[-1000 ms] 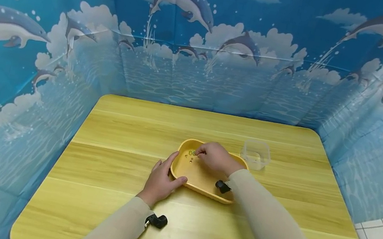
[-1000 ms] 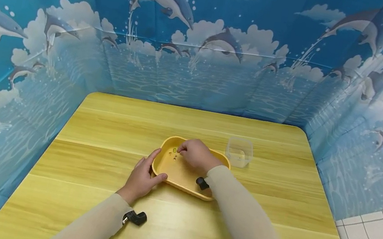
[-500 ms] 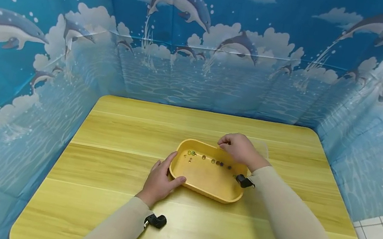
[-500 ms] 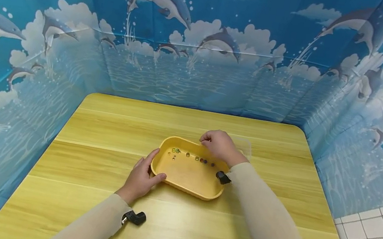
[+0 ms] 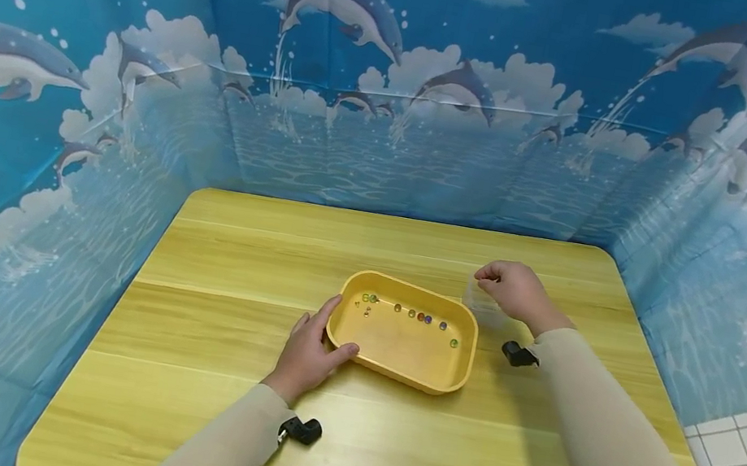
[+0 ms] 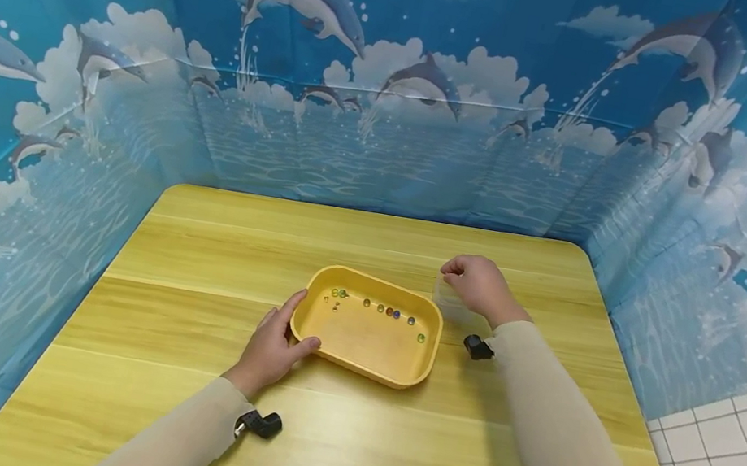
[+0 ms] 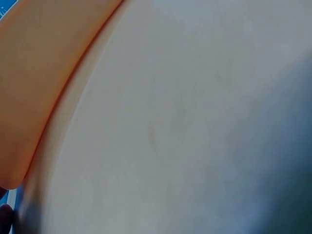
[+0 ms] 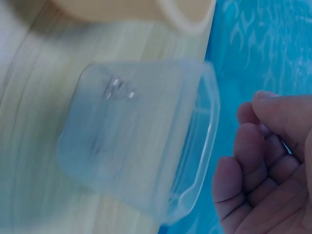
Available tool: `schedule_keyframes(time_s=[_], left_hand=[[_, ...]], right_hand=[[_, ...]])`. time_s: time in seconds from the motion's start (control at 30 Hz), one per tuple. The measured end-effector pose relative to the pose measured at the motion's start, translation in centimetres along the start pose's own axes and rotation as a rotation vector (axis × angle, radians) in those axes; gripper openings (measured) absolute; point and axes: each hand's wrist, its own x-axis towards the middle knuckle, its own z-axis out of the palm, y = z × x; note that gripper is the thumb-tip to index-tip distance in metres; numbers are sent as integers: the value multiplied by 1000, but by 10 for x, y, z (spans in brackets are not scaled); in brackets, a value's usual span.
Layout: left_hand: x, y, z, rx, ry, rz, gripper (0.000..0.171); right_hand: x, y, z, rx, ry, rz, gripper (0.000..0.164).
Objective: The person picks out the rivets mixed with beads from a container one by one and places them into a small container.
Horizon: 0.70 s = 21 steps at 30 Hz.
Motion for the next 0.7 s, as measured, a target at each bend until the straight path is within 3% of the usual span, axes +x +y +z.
schedule_keyframes(time_s=[0.27, 0.7], left_hand=[[-2, 1, -2, -4, 1, -3, 92], [-2, 4, -2, 3, 5, 18, 92]], right_hand=[[-5, 16, -8, -6, -14, 33, 33], [-8, 14, -9, 3, -24, 89, 38]])
